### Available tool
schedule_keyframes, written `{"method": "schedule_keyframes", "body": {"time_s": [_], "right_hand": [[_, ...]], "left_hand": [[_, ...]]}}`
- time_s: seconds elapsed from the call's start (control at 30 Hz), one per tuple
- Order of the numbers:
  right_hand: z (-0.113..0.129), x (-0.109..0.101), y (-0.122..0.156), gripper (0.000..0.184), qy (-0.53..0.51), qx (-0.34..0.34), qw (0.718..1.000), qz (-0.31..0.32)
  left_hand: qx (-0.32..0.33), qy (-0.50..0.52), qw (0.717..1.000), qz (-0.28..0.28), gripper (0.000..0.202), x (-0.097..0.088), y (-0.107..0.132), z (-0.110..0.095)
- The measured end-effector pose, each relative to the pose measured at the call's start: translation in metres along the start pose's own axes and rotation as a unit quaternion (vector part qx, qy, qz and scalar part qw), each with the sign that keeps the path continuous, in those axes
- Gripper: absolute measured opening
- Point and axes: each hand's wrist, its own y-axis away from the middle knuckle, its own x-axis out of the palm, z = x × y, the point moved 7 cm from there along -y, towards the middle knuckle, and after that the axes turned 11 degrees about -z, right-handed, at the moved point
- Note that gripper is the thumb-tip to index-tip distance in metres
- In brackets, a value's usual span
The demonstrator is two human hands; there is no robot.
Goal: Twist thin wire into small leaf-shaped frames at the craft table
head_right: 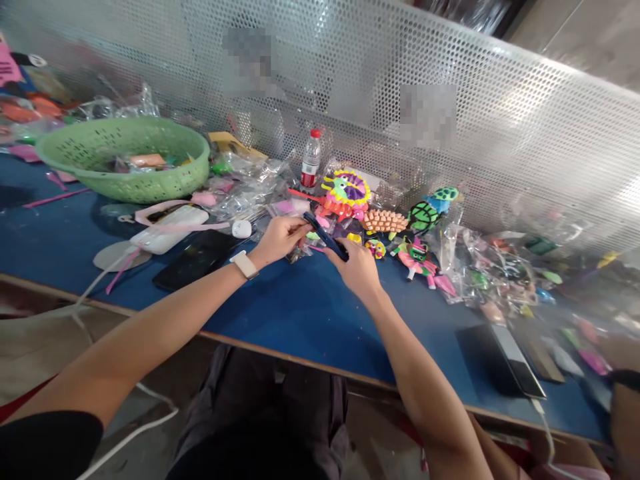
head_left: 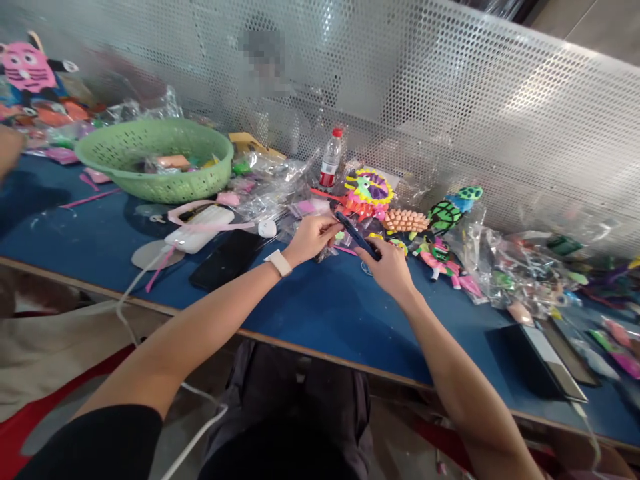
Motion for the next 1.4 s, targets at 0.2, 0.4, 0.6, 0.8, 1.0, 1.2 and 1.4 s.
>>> {"method": "schedule_keyframes", "body": {"time_s": [0.2,0.4,0.6,0.8,1.0,1.2,1.4], "right_hand": [[0.005,0.000,0.002,0.048,0.009,-0.008,1.000,0.006],[0.005,0.006,0.000,0.049,0.021,-0.037,0.998,0.048],[0.007,0.007,0.002,0.053,0.027,-0.030,0.998,0.046],[0.016,0.000,0.003,0.062,-0.029,-0.018,0.998,0.046],[0.026,0.006,0.003,0.079,-0.131,-0.027,0.987,0.092],[0.026,0.011,0.005,0.083,-0.163,0.000,0.981,0.105],[0.023,0.011,0.004,0.085,-0.161,0.001,0.983,0.091]], "left_hand": [[-0.006,-0.015,1.000,0.026,0.056,0.002,-0.002,0.005],[0.028,-0.030,0.998,0.047,0.055,0.004,0.001,-0.002],[-0.038,0.037,0.996,0.072,0.045,0.005,0.003,0.001],[-0.140,0.223,0.964,0.034,0.039,-0.018,-0.013,0.008],[-0.094,0.267,0.950,0.131,0.066,-0.011,-0.014,-0.010],[-0.091,0.262,0.945,0.176,0.050,0.001,-0.005,-0.013],[-0.077,0.221,0.964,0.126,0.052,0.001,-0.007,0.003]]}}
